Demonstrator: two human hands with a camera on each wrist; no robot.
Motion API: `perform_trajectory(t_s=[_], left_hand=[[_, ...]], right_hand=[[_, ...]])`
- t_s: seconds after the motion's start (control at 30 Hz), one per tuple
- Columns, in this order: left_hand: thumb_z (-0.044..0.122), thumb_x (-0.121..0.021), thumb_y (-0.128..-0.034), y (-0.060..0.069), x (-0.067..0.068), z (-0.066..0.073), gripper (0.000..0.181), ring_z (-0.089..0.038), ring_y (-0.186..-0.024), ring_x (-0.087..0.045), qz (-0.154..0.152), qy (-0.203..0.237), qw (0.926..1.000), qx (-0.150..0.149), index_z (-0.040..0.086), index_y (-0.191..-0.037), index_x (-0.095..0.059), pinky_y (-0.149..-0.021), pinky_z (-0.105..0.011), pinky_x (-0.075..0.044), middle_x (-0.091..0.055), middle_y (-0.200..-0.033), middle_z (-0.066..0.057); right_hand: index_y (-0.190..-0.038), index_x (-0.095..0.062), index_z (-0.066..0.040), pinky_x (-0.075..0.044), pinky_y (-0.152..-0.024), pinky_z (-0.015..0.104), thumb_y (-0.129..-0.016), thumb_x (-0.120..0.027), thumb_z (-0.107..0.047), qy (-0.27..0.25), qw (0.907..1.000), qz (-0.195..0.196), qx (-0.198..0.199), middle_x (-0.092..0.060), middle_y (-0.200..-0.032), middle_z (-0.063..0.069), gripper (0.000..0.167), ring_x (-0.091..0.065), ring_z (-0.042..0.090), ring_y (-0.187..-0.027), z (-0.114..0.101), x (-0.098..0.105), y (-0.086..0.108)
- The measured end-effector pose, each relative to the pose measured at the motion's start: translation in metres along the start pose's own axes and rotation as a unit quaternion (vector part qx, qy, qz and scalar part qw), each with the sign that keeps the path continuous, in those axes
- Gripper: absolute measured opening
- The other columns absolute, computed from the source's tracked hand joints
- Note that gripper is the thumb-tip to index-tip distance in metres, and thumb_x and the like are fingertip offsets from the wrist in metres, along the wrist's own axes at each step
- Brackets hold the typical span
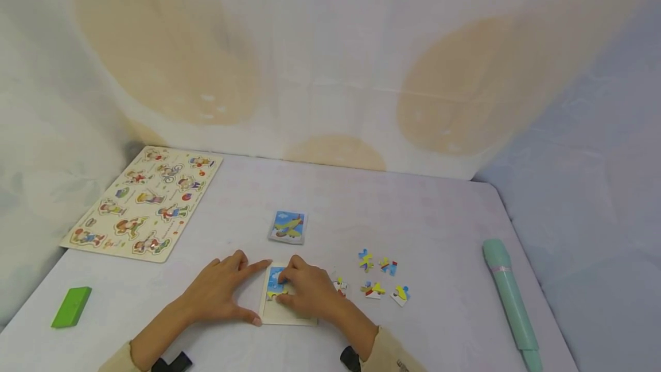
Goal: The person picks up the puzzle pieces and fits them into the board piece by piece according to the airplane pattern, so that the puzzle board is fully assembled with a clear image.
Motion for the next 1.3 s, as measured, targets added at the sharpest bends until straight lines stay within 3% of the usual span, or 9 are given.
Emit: perform_trajectory(t_s=[0.17,0.4,0.57,0.8,0.93,1.13,1.3], left_hand=[[0.097,-0.054,-0.0554,0.001,0.0,0.0,0.108,-0.007,-0.071,-0.033,-0.005,0.006,1.0,0.006,0.036,-0.144,-0.051,-0.066,-0.026,-0.026,-0.034,-0.09,0.009],[0.096,-0.056,-0.0551,0.001,0.001,0.001,0.108,-0.008,-0.072,-0.034,-0.01,0.008,0.9999,0.011,0.035,-0.144,-0.051,-0.066,-0.027,-0.026,-0.034,-0.09,0.008],[0.097,-0.054,-0.0558,0.001,0.0,0.001,0.108,-0.007,-0.072,-0.033,-0.013,0.006,0.9998,0.01,0.036,-0.145,-0.05,-0.067,-0.027,-0.026,-0.034,-0.091,0.008],[0.097,-0.054,-0.0559,0.001,0.0,0.0,0.107,-0.007,-0.072,-0.034,-0.011,-0.001,0.9999,0.008,0.037,-0.144,-0.05,-0.067,-0.027,-0.026,-0.034,-0.091,0.008],[0.097,-0.054,-0.055,0.0,-0.001,0.001,0.108,-0.007,-0.071,-0.034,0.0,-0.005,1.0,0.002,0.036,-0.144,-0.051,-0.066,-0.027,-0.026,-0.034,-0.09,0.009],[0.097,-0.054,-0.0549,-0.001,-0.001,0.001,0.108,-0.007,-0.071,-0.034,-0.004,-0.004,1.0,0.003,0.036,-0.144,-0.051,-0.067,-0.027,-0.026,-0.034,-0.091,0.009],[0.097,-0.054,-0.0551,-0.001,-0.001,0.0,0.108,-0.007,-0.071,-0.034,-0.011,-0.006,0.9999,0.007,0.037,-0.144,-0.051,-0.067,-0.027,-0.026,-0.033,-0.091,0.008]], right_hand=[[-0.107,-0.073,-0.016,-0.041,-0.065,0.016,-0.085,-0.078,-0.037,0.049,0.9988,-0.004,-0.002,-0.049,-0.097,-0.01,0.032,-0.046,0.001,-0.073,-0.002,-0.005,-0.002],[-0.109,-0.072,-0.015,-0.043,-0.065,0.017,-0.085,-0.078,-0.04,0.078,0.9969,0.008,0.012,-0.054,-0.102,-0.005,0.036,-0.047,0.001,-0.072,-0.004,-0.003,-0.001],[-0.122,-0.07,-0.018,-0.042,-0.063,0.016,-0.086,-0.075,-0.043,0.098,0.9946,0.005,0.032,-0.054,-0.101,-0.005,0.044,-0.045,0.001,-0.07,-0.007,0.001,0.006],[-0.133,-0.064,-0.033,-0.03,-0.05,0.014,-0.091,-0.065,-0.051,0.188,0.9762,-0.009,0.107,-0.047,-0.092,-0.005,0.045,-0.037,0.0,-0.062,-0.011,0.002,0.021],[-0.134,-0.063,-0.037,-0.031,-0.049,0.016,-0.092,-0.063,-0.054,0.226,0.9676,-0.013,0.112,-0.047,-0.094,-0.002,0.045,-0.039,0.003,-0.066,-0.011,-0.001,0.025],[-0.136,-0.06,-0.039,-0.04,-0.052,0.02,-0.093,-0.06,-0.055,0.222,0.9698,-0.038,0.093,-0.052,-0.099,0.001,0.045,-0.046,0.006,-0.072,-0.009,-0.002,0.025],[-0.137,-0.058,-0.039,-0.036,-0.051,0.019,-0.094,-0.058,-0.055,0.199,0.9752,-0.052,0.083,-0.05,-0.098,0.0,0.046,-0.044,0.005,-0.07,-0.007,-0.002,0.025]])
Point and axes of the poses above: each hand's wrist, its own y-axis away from the middle knuckle, its own x-axis out of the back of the hand, z = x × y, the point moved 4 cm from there along -y, towards the middle knuckle
